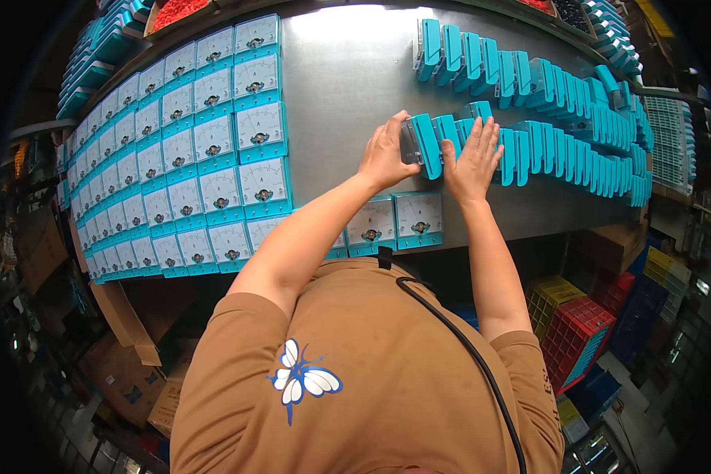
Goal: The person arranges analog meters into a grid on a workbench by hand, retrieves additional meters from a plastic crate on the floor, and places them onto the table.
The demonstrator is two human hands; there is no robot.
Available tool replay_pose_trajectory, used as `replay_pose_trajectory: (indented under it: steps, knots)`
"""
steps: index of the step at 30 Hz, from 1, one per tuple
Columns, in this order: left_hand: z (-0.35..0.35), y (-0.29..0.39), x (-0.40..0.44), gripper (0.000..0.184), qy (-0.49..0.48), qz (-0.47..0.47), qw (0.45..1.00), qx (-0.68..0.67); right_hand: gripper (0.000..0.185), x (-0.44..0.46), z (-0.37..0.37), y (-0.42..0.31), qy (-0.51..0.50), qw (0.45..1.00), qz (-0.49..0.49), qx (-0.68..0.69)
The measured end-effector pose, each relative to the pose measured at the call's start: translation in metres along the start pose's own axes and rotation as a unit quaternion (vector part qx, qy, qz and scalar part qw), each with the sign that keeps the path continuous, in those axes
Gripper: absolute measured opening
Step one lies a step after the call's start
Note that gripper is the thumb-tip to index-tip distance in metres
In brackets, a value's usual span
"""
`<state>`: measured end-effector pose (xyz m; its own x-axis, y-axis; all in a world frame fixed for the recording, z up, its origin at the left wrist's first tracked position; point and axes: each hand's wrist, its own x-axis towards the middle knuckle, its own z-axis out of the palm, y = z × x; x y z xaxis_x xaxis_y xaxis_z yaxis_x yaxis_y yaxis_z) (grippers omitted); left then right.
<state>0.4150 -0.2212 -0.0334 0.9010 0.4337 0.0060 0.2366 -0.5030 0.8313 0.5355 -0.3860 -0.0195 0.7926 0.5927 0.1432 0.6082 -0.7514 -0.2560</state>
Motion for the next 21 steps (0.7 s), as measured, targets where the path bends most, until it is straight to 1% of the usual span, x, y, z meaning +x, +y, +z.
replay_pose_trajectory:
  steps: [2, 3, 6, 7, 10, 14, 15, 16, 17, 18, 20, 21]
  knots:
    - [-0.005, 0.004, 0.003, 0.089, -0.006, -0.028, 1.000, 0.001, 0.094, 0.001, -0.007, 0.007, -0.014, 0.998, -0.009, 0.062]
    - [-0.022, 0.008, -0.004, 0.089, 0.028, -0.022, 0.998, 0.061, 0.104, 0.000, -0.012, 0.006, -0.022, 0.998, -0.011, 0.060]
    - [-0.091, 0.000, -0.023, 0.087, -0.010, 0.000, 0.966, 0.259, 0.112, -0.006, -0.030, -0.021, -0.067, 0.991, 0.014, -0.113]
    - [-0.112, 0.001, -0.030, 0.086, -0.064, -0.030, 0.948, 0.310, 0.111, -0.005, -0.027, -0.025, -0.040, 0.991, 0.014, -0.125]
    - [-0.135, -0.013, -0.057, 0.087, -0.176, -0.057, 0.906, 0.381, 0.107, 0.002, -0.025, -0.032, -0.063, 0.995, -0.041, -0.062]
    - [-0.126, -0.031, -0.067, 0.089, -0.127, -0.043, 0.925, 0.354, 0.099, 0.007, -0.023, -0.049, -0.009, 0.994, -0.071, 0.081]
    - [-0.123, -0.033, -0.066, 0.090, -0.122, -0.047, 0.926, 0.353, 0.085, 0.007, -0.024, -0.056, -0.012, 0.988, -0.043, 0.146]
    - [-0.120, -0.034, -0.068, 0.091, -0.118, -0.052, 0.927, 0.352, 0.079, 0.001, -0.024, -0.066, -0.071, 0.958, 0.019, 0.279]
    - [-0.119, -0.034, -0.069, 0.091, -0.119, -0.057, 0.928, 0.347, 0.074, -0.005, -0.022, -0.076, -0.128, 0.902, 0.084, 0.404]
    - [-0.119, -0.035, -0.068, 0.091, -0.119, -0.060, 0.929, 0.345, 0.069, -0.008, -0.020, -0.085, -0.180, 0.823, 0.147, 0.519]
    - [-0.120, -0.035, -0.066, 0.093, -0.129, -0.065, 0.927, 0.347, 0.058, -0.025, 0.018, -0.083, -0.247, 0.819, 0.163, 0.491]
    - [-0.121, -0.034, -0.064, 0.095, -0.139, -0.068, 0.923, 0.352, 0.060, -0.026, 0.018, -0.083, -0.290, 0.808, 0.179, 0.481]
